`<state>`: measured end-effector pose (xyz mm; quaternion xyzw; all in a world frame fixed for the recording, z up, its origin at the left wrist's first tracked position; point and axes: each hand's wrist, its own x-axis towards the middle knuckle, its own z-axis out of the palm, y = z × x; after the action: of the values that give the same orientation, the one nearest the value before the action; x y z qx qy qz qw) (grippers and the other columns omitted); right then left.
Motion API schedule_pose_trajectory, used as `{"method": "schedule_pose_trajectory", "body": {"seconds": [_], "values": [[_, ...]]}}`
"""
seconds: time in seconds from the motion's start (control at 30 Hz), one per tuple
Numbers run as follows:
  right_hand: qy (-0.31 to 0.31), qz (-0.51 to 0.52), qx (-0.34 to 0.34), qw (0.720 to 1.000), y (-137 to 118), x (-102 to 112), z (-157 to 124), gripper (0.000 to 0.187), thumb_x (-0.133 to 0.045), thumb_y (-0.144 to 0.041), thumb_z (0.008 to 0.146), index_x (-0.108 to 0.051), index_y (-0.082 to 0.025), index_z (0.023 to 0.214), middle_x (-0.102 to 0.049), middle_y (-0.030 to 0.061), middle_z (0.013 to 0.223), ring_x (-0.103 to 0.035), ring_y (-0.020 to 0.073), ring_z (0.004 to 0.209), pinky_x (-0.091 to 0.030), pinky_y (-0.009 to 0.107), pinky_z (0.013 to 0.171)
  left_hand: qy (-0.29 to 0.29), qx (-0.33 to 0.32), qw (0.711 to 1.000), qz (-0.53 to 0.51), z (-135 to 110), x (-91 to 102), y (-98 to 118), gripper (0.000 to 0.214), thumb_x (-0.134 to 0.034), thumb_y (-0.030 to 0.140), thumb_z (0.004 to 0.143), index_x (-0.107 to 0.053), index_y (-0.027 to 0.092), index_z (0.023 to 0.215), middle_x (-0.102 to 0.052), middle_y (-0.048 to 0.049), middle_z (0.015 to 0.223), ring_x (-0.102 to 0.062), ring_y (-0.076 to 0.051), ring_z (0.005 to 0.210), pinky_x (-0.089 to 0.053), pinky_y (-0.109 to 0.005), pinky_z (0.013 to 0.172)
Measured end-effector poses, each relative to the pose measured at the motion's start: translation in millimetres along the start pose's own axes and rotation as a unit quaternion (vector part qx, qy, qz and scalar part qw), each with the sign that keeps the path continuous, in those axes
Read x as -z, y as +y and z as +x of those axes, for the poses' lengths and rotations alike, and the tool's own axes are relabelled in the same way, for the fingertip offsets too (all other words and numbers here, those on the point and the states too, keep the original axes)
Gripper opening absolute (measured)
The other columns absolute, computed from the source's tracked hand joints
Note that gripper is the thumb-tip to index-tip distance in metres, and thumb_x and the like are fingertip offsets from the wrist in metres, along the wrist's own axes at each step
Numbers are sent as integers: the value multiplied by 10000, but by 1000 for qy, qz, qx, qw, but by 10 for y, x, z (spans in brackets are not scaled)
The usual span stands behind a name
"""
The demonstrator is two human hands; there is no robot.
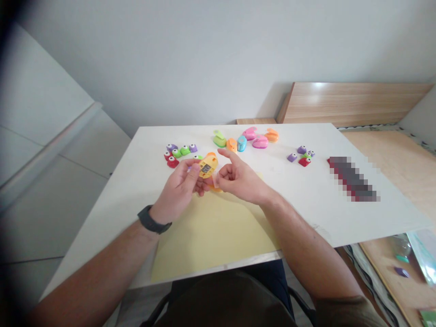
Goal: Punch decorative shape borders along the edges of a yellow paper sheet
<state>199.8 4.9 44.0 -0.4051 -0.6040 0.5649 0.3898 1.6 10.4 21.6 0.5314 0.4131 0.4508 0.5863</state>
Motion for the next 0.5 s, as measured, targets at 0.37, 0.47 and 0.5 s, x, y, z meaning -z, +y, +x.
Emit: {"method": "schedule_pose_trajectory", "body": {"seconds": [0.37, 0.47, 0.5], "values": [[201, -280, 14, 939, 91, 779, 49, 250, -658, -322, 854, -712, -188, 1058, -684, 26, 830, -616, 156, 687, -480, 300, 622, 18, 25, 997, -77, 12, 8, 50, 410, -593, 589, 954, -444, 235, 1094, -779, -35, 829, -740, -162, 667, -550, -248, 566], [205, -459, -22, 864, 73, 1132, -56, 277, -618, -314, 883, -774, -222, 1093, -731, 45, 835, -638, 185, 711, -493, 343, 705, 22, 20, 997, -77, 18, 12, 48, 411, -592, 589, 954, -448, 232, 1097, -776, -37, 819, -736, -161, 660, -544, -245, 562], [198, -506, -36, 839, 75, 1243, -95, 286, -604, -304, 892, -789, -233, 1097, -748, 53, 862, -652, 194, 732, -497, 354, 739, 23, 19, 997, -76, 19, 12, 50, 412, -595, 588, 953, -449, 231, 1098, -775, -38, 816, -734, -161, 655, -542, -245, 559]]}}
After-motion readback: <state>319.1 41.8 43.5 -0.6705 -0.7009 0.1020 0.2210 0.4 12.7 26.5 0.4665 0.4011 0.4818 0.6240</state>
